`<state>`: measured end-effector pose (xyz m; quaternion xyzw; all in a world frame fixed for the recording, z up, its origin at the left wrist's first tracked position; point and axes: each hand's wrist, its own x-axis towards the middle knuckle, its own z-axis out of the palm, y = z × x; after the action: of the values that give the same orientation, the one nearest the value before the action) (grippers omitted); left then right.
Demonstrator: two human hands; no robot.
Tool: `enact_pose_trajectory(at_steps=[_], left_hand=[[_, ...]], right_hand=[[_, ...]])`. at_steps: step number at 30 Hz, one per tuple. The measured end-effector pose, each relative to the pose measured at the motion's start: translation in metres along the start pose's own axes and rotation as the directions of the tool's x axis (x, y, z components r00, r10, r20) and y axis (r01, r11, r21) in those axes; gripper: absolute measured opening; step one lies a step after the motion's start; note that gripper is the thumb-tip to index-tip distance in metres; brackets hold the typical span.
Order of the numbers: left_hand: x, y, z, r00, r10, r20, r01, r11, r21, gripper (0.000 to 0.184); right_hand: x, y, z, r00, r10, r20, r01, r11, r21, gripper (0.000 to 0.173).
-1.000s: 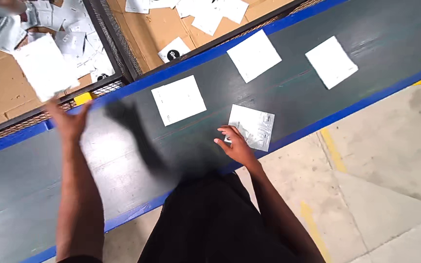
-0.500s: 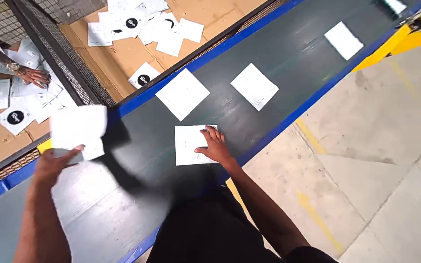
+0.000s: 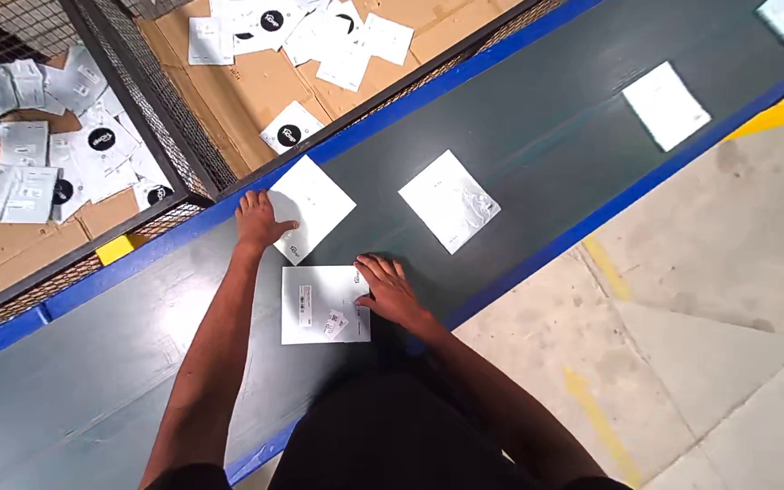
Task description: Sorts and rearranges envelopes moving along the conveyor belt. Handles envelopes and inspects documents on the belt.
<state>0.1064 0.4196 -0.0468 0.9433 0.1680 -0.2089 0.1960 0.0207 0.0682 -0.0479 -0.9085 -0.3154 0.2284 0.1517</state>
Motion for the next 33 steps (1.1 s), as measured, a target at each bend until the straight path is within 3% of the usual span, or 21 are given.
enact_pose_trajectory(at_steps=[3,6,9,14,18,20,22,23,24,25,26,29,31,33], left_hand=[[-0.023,-0.04,-0.006,0.997,-0.071,0.041,0.074,0.993,-0.087,0.117],[-0.055,-0.078,-0.013,0.993,-0.106,0.042,0.114,0.96,-0.257,0.099],[-0.083,-0.103,-0.012,0.994,-0.111,-0.014,0.095,0.906,-0.411,0.089],[-0.12,-0.12,-0.011,0.977,-0.165,-0.135,0.071,0.85,-0.522,0.088],[-0.136,-0.137,-0.03,0.96,-0.217,-0.178,0.078,0.814,-0.575,0.086],[-0.139,-0.154,-0.061,0.925,-0.309,-0.219,0.119,0.786,-0.606,0.087],[-0.125,-0.18,-0.093,0.81,-0.455,-0.369,0.112,0.739,-0.664,0.091],[-0.118,-0.192,-0.11,0.74,-0.521,-0.425,0.124,0.727,-0.675,0.105],[-0.114,-0.195,-0.124,0.71,-0.535,-0.458,0.128,0.738,-0.663,0.118],[-0.111,-0.187,-0.129,0.712,-0.507,-0.485,0.12,0.769,-0.628,0.122],[-0.11,-0.169,-0.124,0.758,-0.438,-0.484,0.095,0.808,-0.582,0.117],[-0.117,-0.085,-0.06,0.942,-0.143,-0.302,-0.026,0.87,-0.492,0.088],[-0.123,-0.05,0.002,0.983,-0.034,-0.181,-0.062,0.862,-0.503,0.08],[-0.137,-0.043,0.054,0.986,-0.024,-0.166,-0.054,0.89,-0.452,0.08]], right_hand=[[-0.018,-0.006,0.008,0.999,0.049,-0.017,-0.049,0.998,0.031,0.064],[-0.022,-0.007,0.013,0.996,0.087,0.006,-0.087,0.991,0.101,0.047],[-0.023,-0.001,0.014,0.997,0.038,-0.062,-0.029,0.99,0.137,0.026],[-0.02,0.025,-0.002,0.977,0.017,-0.212,0.024,0.982,0.187,0.024],[-0.019,0.052,-0.001,0.978,0.018,-0.207,0.03,0.974,0.226,0.03],[-0.021,0.059,-0.004,0.98,0.04,-0.195,0.009,0.97,0.244,0.031],[-0.025,0.064,-0.008,0.98,0.068,-0.186,-0.018,0.966,0.257,0.031],[-0.026,0.066,-0.01,0.982,0.07,-0.177,-0.02,0.963,0.27,0.031],[-0.028,0.067,-0.011,0.984,0.068,-0.164,-0.016,0.955,0.298,0.032],[-0.03,0.07,-0.017,0.986,0.064,-0.157,-0.005,0.936,0.351,0.032],[-0.031,0.074,-0.023,0.983,0.067,-0.171,0.015,0.899,0.439,0.031],[-0.052,0.081,-0.045,0.948,0.216,-0.233,0.012,0.709,0.705,0.025],[-0.071,0.088,-0.063,0.899,0.355,-0.256,-0.017,0.613,0.79,0.026],[-0.087,0.092,-0.08,0.855,0.444,-0.268,-0.039,0.57,0.821,0.024]])
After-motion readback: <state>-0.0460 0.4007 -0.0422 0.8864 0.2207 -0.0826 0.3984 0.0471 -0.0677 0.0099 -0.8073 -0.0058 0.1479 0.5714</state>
